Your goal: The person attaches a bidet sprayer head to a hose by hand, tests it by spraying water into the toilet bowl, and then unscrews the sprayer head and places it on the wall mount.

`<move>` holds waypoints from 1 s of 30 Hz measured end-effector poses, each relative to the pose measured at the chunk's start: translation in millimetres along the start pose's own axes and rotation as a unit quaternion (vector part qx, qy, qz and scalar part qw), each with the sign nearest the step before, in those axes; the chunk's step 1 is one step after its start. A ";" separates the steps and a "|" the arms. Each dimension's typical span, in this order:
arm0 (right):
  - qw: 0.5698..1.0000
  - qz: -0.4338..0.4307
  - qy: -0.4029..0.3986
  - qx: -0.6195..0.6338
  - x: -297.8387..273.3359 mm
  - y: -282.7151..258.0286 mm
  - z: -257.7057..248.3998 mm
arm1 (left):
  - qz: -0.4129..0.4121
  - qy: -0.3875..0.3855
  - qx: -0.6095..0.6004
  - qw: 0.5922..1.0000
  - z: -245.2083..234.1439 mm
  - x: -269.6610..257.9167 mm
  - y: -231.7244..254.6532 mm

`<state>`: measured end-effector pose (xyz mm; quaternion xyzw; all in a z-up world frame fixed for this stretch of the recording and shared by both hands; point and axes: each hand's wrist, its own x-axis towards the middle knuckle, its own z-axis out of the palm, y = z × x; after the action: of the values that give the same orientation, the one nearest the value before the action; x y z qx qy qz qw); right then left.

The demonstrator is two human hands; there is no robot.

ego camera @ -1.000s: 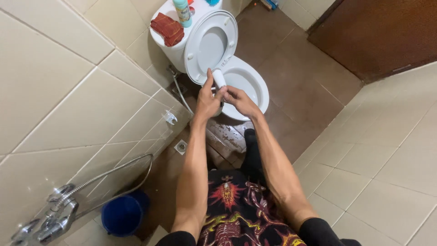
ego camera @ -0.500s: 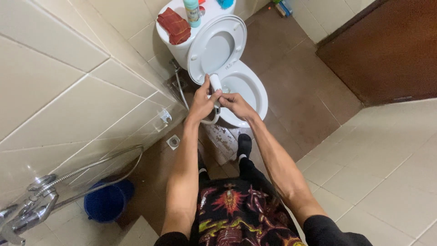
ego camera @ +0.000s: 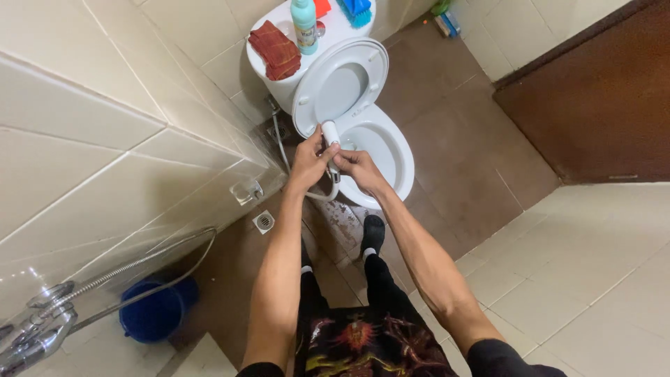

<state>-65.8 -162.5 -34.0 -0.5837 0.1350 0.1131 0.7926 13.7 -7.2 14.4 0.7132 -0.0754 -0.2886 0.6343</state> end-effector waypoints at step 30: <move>0.991 0.051 0.045 -0.114 32.0 -2.6 -1.9 | 0.047 0.015 -0.050 0.998 -4.7 32.7 -18.8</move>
<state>-35.0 -164.4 -43.3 -0.6673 0.1862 0.1413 0.7071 38.1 -15.1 -13.6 0.6803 -0.0849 -0.2516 0.6832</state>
